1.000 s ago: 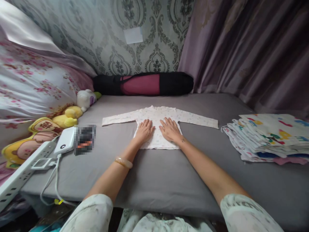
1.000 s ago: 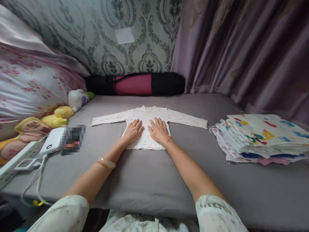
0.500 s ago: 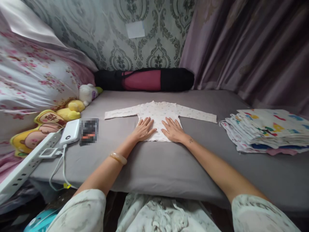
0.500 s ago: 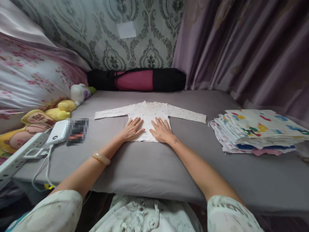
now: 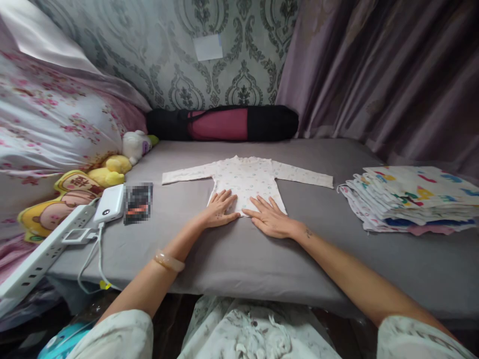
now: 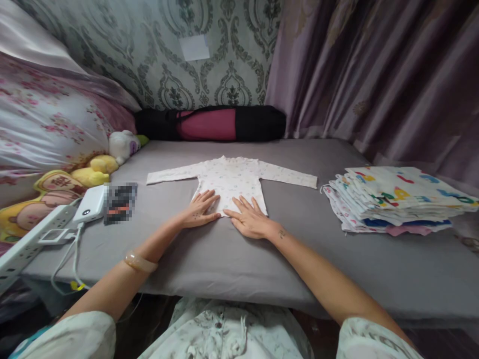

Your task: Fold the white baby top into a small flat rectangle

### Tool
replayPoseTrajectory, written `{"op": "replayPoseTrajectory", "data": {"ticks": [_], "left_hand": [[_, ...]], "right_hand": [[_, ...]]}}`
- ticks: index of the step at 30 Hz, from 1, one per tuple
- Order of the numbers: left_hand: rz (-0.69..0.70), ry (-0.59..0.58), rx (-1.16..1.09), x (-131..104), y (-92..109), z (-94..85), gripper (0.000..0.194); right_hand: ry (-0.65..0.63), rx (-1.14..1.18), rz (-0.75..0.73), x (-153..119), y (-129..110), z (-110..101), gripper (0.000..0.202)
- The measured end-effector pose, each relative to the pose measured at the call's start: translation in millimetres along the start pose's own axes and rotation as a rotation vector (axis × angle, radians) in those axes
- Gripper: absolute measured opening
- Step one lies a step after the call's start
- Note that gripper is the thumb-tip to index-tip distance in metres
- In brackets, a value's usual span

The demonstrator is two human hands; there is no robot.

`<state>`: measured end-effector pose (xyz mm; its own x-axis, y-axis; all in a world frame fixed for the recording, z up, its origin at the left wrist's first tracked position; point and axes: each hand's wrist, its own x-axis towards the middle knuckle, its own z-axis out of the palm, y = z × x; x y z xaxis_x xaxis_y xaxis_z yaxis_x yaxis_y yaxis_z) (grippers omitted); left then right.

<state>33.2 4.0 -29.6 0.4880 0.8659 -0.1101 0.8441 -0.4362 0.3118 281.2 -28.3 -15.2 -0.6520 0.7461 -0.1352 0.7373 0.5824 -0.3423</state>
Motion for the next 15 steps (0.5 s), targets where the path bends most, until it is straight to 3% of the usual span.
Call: {"op": "replayPoseTrajectory", "data": {"ticks": [4, 10, 15], "left_hand": [[0.062, 0.024, -0.031, 3, 4, -3.6, 0.064], [0.109, 0.196, -0.074, 24, 2, 5.0, 0.049], [0.117, 0.242, -0.047, 46, 0, 8.7, 0.044]], "right_hand": [[-0.036, 0.031, -0.057, -14, -11, -1, 0.051], [-0.112, 0.148, -0.125, -29, -11, -11, 0.061], [-0.125, 0.411, -0.185, -31, 9, -38, 0.041]]}}
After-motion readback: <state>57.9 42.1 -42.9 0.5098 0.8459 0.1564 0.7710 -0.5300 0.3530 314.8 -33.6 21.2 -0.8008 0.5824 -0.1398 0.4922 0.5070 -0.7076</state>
